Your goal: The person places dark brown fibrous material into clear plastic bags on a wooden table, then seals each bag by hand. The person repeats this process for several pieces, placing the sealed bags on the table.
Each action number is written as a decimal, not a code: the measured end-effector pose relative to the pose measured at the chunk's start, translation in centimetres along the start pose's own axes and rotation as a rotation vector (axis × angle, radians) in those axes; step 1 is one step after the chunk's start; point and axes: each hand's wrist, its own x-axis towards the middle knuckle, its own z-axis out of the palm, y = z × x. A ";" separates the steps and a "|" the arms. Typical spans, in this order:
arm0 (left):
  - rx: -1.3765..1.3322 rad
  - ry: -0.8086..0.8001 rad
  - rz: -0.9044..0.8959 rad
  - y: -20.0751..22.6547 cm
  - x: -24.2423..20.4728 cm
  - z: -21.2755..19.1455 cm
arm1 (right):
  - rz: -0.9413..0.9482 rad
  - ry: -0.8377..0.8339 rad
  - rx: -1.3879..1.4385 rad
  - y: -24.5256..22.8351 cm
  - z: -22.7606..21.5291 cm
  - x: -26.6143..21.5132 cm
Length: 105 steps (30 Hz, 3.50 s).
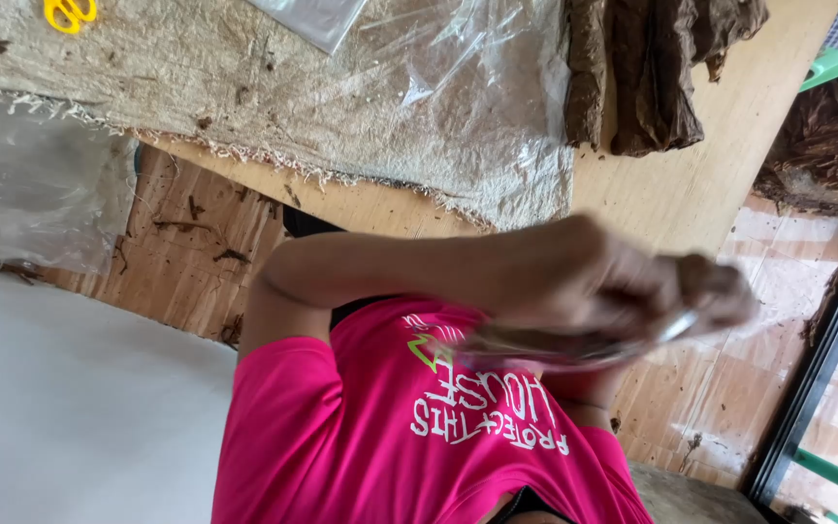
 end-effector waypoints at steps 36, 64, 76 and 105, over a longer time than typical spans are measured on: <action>-0.484 0.068 -0.427 -18.3 -1.8 1.7 | 0.576 -1.335 -2.460 -16.2 3.6 12.8; -0.017 0.088 -0.321 -17.6 -4.5 0.1 | 1.106 -0.617 -2.314 -17.9 -1.2 11.3; -0.061 0.544 -0.299 -20.1 -6.6 3.9 | 0.632 -1.100 -2.524 -18.0 -2.5 9.0; -0.540 0.403 -0.552 -18.3 -7.3 4.1 | 1.003 -0.516 -2.326 -16.4 -0.9 10.0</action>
